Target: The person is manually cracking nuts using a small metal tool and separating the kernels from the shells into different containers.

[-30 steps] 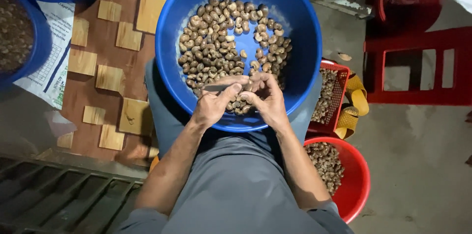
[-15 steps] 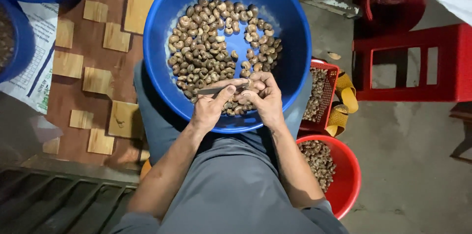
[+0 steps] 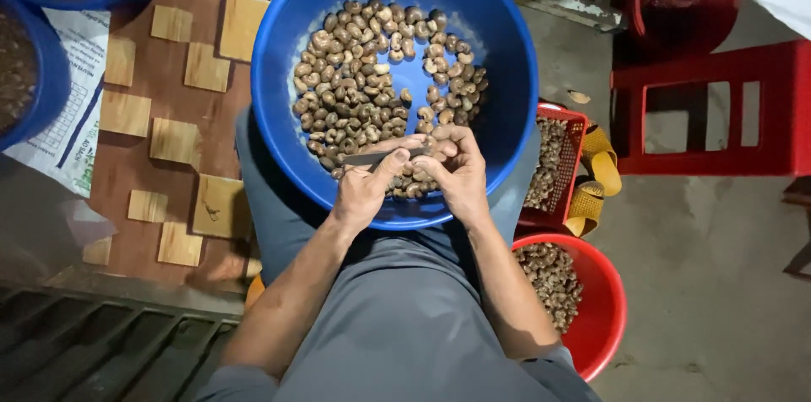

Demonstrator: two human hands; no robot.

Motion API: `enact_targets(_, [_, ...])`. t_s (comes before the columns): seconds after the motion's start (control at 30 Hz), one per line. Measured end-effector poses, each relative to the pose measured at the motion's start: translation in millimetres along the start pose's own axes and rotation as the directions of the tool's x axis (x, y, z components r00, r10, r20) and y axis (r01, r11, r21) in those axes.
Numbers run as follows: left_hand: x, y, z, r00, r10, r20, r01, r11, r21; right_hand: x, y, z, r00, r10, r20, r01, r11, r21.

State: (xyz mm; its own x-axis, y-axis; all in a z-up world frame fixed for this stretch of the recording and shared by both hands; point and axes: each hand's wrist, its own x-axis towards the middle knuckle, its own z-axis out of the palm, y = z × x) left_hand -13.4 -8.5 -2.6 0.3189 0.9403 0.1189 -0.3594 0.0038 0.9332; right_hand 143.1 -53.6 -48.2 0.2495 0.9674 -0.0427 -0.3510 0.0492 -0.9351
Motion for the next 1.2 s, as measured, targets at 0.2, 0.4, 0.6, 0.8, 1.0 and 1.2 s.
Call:
enact_targets(0.2, [3.4,13.7,-3.9,0.998,0.064,0.002,-0.064,0.987,0.146,-1.7,-21.0,21.5,0.979,-0.196,-0.060,0.144,0.866,-0.478])
enact_targets(0.4, [3.2,3.4,-2.7,0.990,0.141,0.008,-0.139,0.960,0.243,-5.3,-28.9,26.6,0.962,-0.266,-0.061,0.171,0.760,-0.627])
enact_targets(0.6, [4.7,4.4,-3.8,0.995,0.101,-0.019,-0.094,0.971,0.222,-2.4,-19.9,17.7,0.991,-0.126,-0.052,0.089,0.888,-0.451])
enact_targets(0.8, [10.4,3.3,-4.9,0.993,0.113,0.010,-0.113,0.970,0.215,2.5,-21.2,8.4,0.993,0.114,0.016,-0.113,0.992,-0.050])
enact_targets(1.0, [11.0,0.6,-1.2,0.992,0.106,0.067,-0.113,0.987,0.111,1.8,-29.9,8.1,0.981,0.153,0.122,-0.166,0.980,0.106])
enact_targets(1.2, [13.3,3.0,0.8,0.992,0.117,0.053,-0.116,0.993,-0.015,0.6,-11.8,-2.1,0.974,0.159,0.163,-0.199,0.943,0.267])
